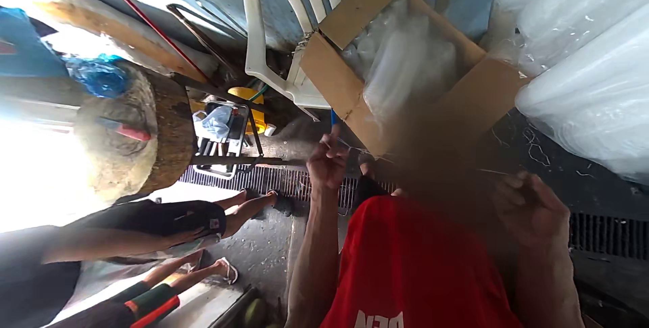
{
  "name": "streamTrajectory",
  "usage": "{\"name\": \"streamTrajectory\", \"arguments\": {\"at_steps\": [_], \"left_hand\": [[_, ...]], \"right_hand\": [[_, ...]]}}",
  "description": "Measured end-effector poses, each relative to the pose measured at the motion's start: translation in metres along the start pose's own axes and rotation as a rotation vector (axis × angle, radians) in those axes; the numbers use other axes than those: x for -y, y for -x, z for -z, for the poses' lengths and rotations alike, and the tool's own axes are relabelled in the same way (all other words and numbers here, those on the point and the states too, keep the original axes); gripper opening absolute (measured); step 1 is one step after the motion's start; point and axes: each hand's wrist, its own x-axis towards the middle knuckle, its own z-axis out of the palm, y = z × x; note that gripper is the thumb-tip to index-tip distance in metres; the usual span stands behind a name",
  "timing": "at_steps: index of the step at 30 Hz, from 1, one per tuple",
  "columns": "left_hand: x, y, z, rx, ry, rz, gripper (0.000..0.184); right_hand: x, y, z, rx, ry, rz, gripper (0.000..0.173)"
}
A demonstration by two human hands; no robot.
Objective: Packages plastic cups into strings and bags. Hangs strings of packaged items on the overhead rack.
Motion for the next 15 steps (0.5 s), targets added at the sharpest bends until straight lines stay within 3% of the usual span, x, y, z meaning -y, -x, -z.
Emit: {"name": "streamTrajectory", "arguments": {"at_steps": [3, 7, 10, 15], "left_hand": [[0.027, -0.011, 0.021, -0.025, -0.340, 0.063, 0.040], [0.067, -0.032, 0.034, -0.152, -0.921, -0.004, 0.038], [0.084, -0.055, 0.027, -0.209, -1.076, -0.073, 0.040], [0.084, -0.095, -0.016, -0.181, -1.409, -0.014, 0.063]], "right_hand": [[0.000, 0.004, 0.000, 0.018, 0.063, 0.012, 0.034], [-0.004, 0.008, -0.006, 0.021, 0.189, 0.006, 0.034], [-0.019, 0.006, -0.017, 0.004, 0.284, -0.024, 0.035], [-0.032, 0.002, -0.031, -0.011, 0.279, -0.041, 0.036]]}}
